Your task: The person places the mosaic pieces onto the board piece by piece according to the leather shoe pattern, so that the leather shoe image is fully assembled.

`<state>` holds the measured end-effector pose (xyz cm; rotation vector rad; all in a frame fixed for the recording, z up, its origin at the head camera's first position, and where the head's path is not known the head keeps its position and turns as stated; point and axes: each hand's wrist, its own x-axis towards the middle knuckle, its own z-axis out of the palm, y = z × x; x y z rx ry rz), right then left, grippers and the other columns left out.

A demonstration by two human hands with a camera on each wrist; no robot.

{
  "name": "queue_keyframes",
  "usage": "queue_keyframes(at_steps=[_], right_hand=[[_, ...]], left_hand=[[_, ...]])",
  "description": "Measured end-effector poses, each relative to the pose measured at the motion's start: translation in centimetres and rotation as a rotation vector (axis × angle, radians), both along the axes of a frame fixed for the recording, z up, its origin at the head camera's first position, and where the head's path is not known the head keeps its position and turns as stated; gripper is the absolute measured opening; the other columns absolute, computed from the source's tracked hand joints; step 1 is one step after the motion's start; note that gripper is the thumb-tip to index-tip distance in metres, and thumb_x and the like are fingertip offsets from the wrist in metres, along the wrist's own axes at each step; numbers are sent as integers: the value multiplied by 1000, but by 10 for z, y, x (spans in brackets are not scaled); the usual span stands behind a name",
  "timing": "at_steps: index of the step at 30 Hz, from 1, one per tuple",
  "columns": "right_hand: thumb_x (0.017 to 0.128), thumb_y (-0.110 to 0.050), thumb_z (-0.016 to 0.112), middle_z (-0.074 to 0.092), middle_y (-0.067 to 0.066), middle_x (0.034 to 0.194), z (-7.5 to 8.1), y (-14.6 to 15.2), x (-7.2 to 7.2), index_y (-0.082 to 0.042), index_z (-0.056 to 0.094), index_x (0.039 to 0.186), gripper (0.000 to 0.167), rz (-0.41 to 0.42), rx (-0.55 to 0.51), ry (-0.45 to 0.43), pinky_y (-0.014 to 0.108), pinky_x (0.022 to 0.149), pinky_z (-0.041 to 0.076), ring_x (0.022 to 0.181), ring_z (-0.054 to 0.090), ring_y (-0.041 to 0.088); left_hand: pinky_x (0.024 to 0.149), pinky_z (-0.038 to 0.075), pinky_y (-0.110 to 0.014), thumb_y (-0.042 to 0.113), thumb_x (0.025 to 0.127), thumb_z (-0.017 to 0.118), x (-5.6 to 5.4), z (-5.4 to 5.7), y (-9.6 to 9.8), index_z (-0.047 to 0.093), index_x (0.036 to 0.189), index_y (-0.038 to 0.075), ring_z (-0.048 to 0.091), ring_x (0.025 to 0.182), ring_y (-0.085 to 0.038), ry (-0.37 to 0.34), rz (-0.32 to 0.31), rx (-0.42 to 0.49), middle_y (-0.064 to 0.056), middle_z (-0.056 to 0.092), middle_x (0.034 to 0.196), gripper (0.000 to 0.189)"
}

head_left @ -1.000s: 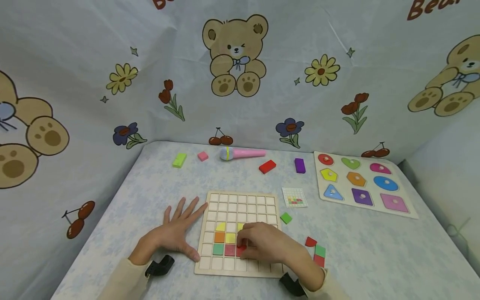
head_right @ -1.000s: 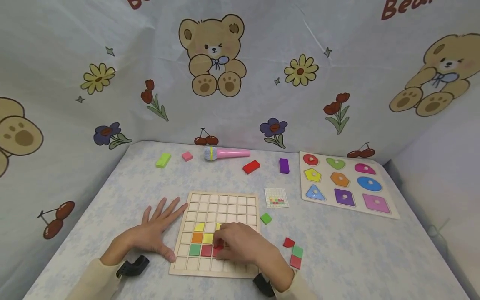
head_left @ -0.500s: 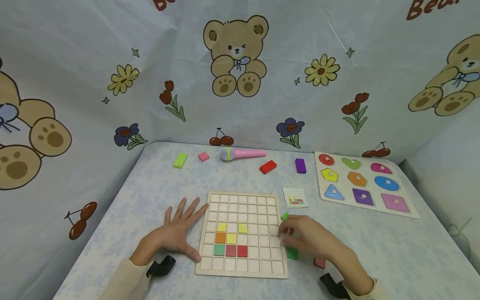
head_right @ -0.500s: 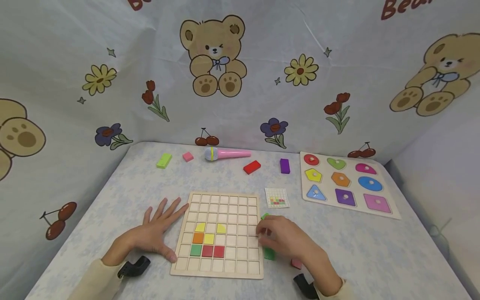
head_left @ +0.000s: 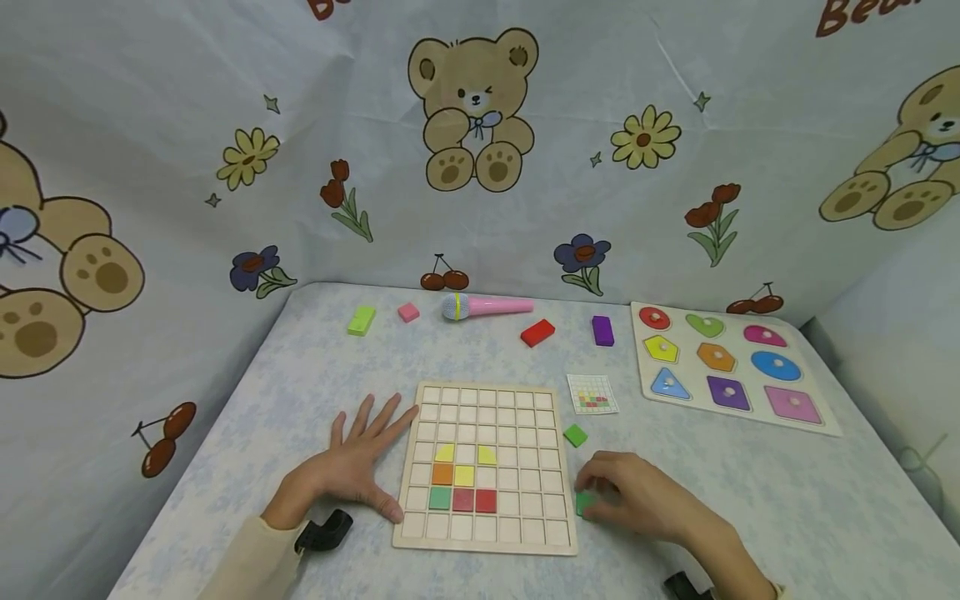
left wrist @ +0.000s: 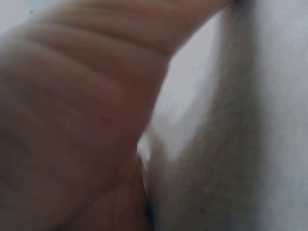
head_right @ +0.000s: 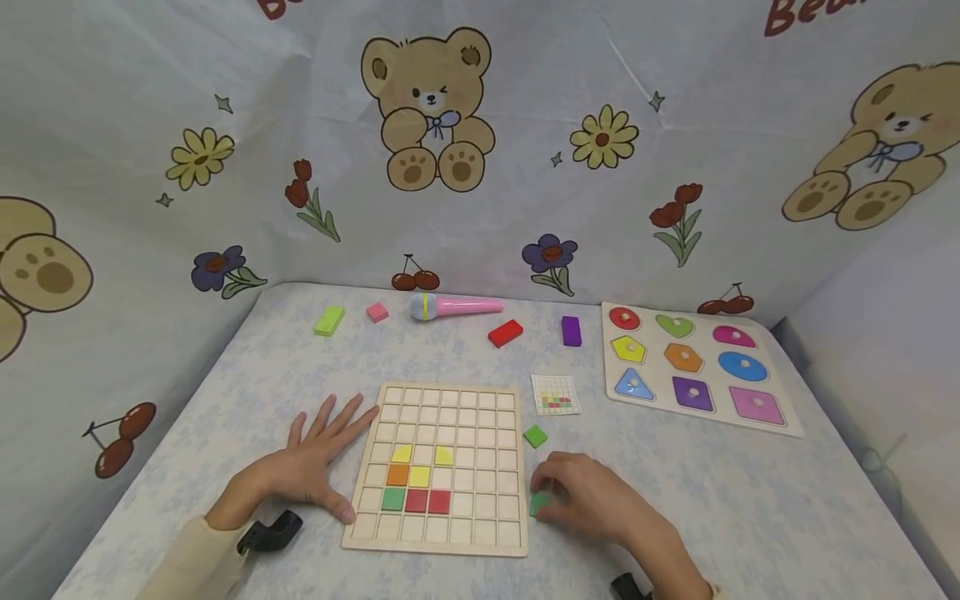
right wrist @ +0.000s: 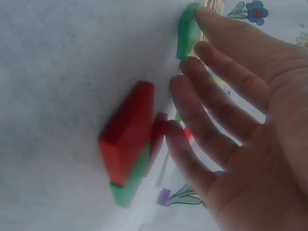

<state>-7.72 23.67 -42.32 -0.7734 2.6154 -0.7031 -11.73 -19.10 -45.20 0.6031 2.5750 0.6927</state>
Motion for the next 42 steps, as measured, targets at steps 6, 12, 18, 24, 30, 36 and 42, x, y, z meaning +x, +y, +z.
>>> queue_keyframes(at_steps=[6,12,18,24,30,36,42], right_hand=[[83,-37,81,60,-22,91,2,2,5,-29,71,101,22,-14,53,-19,25,71,48,80,51,-2],[84,-31,81,61,-22,92,3,2,6,-29,71,101,20,-17,70,-20,25,71,49,80,52,-3],[85,-25,80,60,-21,90,5,-4,6,-28,71,98,16,-35,72,56,23,68,50,78,53,-3],[88,-27,78,61,-19,94,10,-21,3,-26,71,100,14,23,46,109,23,70,50,81,55,-1],[88,-25,78,62,-17,96,11,-41,-1,-23,72,101,14,61,30,116,23,72,51,82,57,0],[87,-21,76,63,-13,95,10,-61,-5,-21,73,100,13,91,26,115,20,70,50,77,54,0],[87,-19,75,62,-13,91,9,-79,-7,-22,73,98,12,150,19,124,18,67,46,71,49,-1]], left_hand=[[106,-15,-77,62,54,92,0,3,0,12,163,20,-21,149,-49,16,-23,29,-15,-6,169,141],[107,-14,-77,62,55,92,-1,5,1,12,163,21,-21,149,-49,11,-18,24,-15,-6,169,141],[107,-14,-77,63,54,91,-2,5,1,12,163,22,-21,149,-49,8,-21,22,-14,-6,169,141],[106,-15,-77,65,54,90,-1,3,-1,13,163,22,-21,149,-49,1,-23,45,-15,-5,169,141],[107,-13,-77,62,55,92,-2,6,0,12,163,21,-20,150,-48,10,-17,25,-15,-5,169,140],[106,-13,-78,61,55,92,-1,6,0,12,163,21,-21,150,-49,7,-15,28,-15,-6,169,140],[106,-13,-78,62,55,91,1,6,0,12,163,21,-21,149,-49,-1,-14,34,-15,-6,169,140]])
